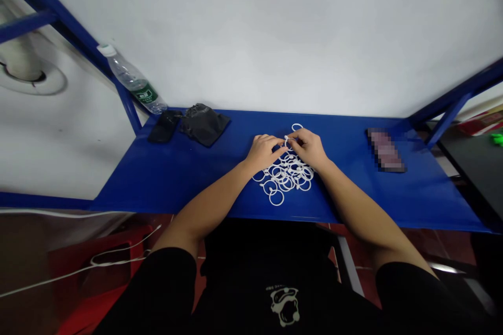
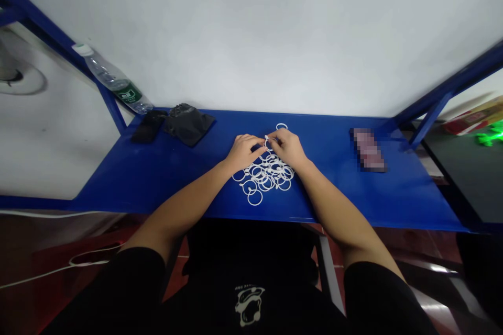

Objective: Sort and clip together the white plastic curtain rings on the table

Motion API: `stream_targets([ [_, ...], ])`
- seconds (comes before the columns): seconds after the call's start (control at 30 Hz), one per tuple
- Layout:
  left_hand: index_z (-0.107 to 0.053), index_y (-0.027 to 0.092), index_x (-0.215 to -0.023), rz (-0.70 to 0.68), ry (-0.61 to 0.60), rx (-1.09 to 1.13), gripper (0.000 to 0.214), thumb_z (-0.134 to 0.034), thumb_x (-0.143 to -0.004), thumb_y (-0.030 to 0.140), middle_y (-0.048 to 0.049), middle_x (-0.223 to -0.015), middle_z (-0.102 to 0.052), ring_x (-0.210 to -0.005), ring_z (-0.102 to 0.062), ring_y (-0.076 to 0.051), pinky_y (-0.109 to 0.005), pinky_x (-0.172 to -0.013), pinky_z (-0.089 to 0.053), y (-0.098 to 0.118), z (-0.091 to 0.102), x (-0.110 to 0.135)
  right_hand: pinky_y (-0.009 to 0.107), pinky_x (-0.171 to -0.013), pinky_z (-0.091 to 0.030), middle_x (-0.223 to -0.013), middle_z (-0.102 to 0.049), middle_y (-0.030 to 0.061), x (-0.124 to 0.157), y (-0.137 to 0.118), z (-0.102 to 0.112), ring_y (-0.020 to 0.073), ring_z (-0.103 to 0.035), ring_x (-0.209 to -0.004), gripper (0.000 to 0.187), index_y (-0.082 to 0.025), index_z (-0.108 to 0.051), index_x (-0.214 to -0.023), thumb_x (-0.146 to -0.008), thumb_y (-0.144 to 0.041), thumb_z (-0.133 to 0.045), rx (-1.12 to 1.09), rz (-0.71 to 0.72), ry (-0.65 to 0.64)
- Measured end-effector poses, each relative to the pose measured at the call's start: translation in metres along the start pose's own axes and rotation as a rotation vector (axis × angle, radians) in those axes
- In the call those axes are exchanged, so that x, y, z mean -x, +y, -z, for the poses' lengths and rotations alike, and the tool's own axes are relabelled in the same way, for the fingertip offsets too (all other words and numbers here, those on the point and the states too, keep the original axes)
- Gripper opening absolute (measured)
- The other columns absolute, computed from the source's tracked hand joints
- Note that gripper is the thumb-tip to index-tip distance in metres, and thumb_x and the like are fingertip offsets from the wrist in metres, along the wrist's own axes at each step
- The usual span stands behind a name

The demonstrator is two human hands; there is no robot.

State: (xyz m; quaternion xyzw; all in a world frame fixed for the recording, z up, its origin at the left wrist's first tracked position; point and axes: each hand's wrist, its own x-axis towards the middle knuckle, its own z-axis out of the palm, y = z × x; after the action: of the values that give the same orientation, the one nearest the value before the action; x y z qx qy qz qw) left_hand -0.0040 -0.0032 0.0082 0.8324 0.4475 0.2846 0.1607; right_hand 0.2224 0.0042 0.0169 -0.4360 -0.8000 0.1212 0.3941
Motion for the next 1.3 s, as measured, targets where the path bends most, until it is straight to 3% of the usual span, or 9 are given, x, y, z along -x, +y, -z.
stream_targets([
  [0.17, -0.076, 0.024, -0.108, -0.011, 0.071, -0.005, 0.011, -0.066, -0.109, 0.022, -0.0026, -0.108, -0.084, -0.109, -0.075, -0.024, -0.046, -0.106, -0.049, -0.001, 0.0, 0.0, 0.034, -0.071, -0.057, -0.1, -0.084, 0.0069, 0.003, -0.006, 0.002, 0.0178, -0.068, -0.068, 0.041, -0.02, -0.077, -0.138, -0.106, -0.042, -0.066, -0.039, 0.009, -0.088],
  [0.23, -0.076, 0.024, -0.108, -0.012, 0.085, 0.003, 0.01, -0.066, -0.109, 0.021, -0.0026, -0.106, -0.083, -0.107, -0.076, -0.024, -0.045, -0.105, -0.05, -0.002, 0.0, 0.0, 0.034, -0.074, -0.057, -0.105, -0.085, 0.0081, 0.003, -0.008, 0.005, 0.0193, -0.072, -0.074, 0.044, -0.02, -0.076, -0.142, -0.109, -0.045, -0.062, -0.024, 0.033, -0.133],
  [0.33, -0.075, 0.024, -0.111, -0.027, 0.116, 0.023, 0.011, -0.064, -0.11, 0.021, -0.0033, -0.106, -0.083, -0.106, -0.076, -0.024, -0.044, -0.103, -0.051, -0.003, -0.001, 0.0, 0.035, -0.076, -0.056, -0.1, -0.084, 0.0085, 0.002, -0.012, 0.008, 0.0215, -0.074, -0.08, 0.037, -0.021, -0.082, -0.127, -0.11, -0.044, -0.059, -0.002, 0.041, -0.129],
  [0.5, -0.075, 0.024, -0.108, -0.06, 0.141, 0.017, 0.009, -0.066, -0.11, 0.022, -0.0033, -0.103, -0.082, -0.104, -0.076, -0.023, -0.044, -0.102, -0.051, -0.005, -0.002, 0.0, 0.032, -0.068, -0.051, -0.083, -0.08, 0.0041, 0.0, -0.014, 0.006, 0.0175, -0.065, -0.066, 0.027, -0.02, -0.083, -0.11, -0.104, -0.038, -0.063, -0.054, -0.022, -0.118],
  [0.63, -0.075, 0.025, -0.109, -0.067, 0.138, 0.01, 0.009, -0.066, -0.11, 0.024, -0.0026, -0.101, -0.081, -0.104, -0.075, -0.023, -0.044, -0.102, -0.051, -0.006, -0.002, 0.0, 0.03, -0.062, -0.048, -0.078, -0.078, 0.0024, 0.0, -0.012, 0.006, 0.0147, -0.06, -0.06, 0.031, -0.018, -0.083, -0.115, -0.103, -0.037, -0.062, -0.154, -0.083, -0.142],
  [0.83, -0.076, 0.024, -0.108, -0.065, 0.149, 0.027, 0.009, -0.067, -0.11, 0.023, -0.0027, -0.101, -0.081, -0.102, -0.076, -0.023, -0.044, -0.101, -0.051, -0.006, -0.001, -0.001, 0.03, -0.058, -0.048, -0.067, -0.072, 0.0, 0.0, -0.011, 0.008, 0.0159, -0.065, -0.058, 0.038, -0.017, -0.082, -0.121, -0.103, -0.045, -0.065, -0.302, -0.174, -0.188],
  [1.07, -0.076, 0.026, -0.112, -0.067, 0.035, 0.028, 0.01, -0.065, -0.112, 0.026, -0.0025, -0.11, -0.083, -0.107, -0.075, -0.024, -0.045, -0.102, -0.051, -0.002, -0.003, 0.0, 0.028, -0.055, -0.042, -0.062, -0.067, -0.0021, 0.001, -0.013, 0.005, 0.0123, -0.051, -0.053, 0.022, -0.019, -0.083, -0.09, -0.083, -0.026, -0.063, -0.204, -0.146, -0.089],
  [1.17, -0.077, 0.027, -0.115, -0.083, -0.019, 0.028, 0.012, -0.065, -0.112, 0.028, -0.0028, -0.115, -0.083, -0.11, -0.073, -0.024, -0.045, -0.104, -0.05, 0.0, -0.002, 0.001, 0.029, -0.057, -0.045, -0.064, -0.07, -0.0009, 0.0, -0.011, 0.005, 0.0139, -0.055, -0.055, 0.019, -0.02, -0.081, -0.084, -0.081, -0.024, -0.063, -0.148, -0.113, -0.078],
  [1.3, -0.08, 0.028, -0.116, -0.087, -0.057, 0.031, 0.015, -0.069, -0.111, 0.035, -0.0039, -0.123, -0.081, -0.118, -0.069, -0.025, -0.045, -0.106, -0.05, 0.002, 0.0, 0.001, 0.033, -0.068, -0.056, -0.081, -0.081, 0.0039, -0.001, -0.003, 0.007, 0.0192, -0.071, -0.069, 0.022, -0.022, -0.082, -0.081, -0.084, -0.019, -0.06, -0.096, -0.046, -0.014],
])
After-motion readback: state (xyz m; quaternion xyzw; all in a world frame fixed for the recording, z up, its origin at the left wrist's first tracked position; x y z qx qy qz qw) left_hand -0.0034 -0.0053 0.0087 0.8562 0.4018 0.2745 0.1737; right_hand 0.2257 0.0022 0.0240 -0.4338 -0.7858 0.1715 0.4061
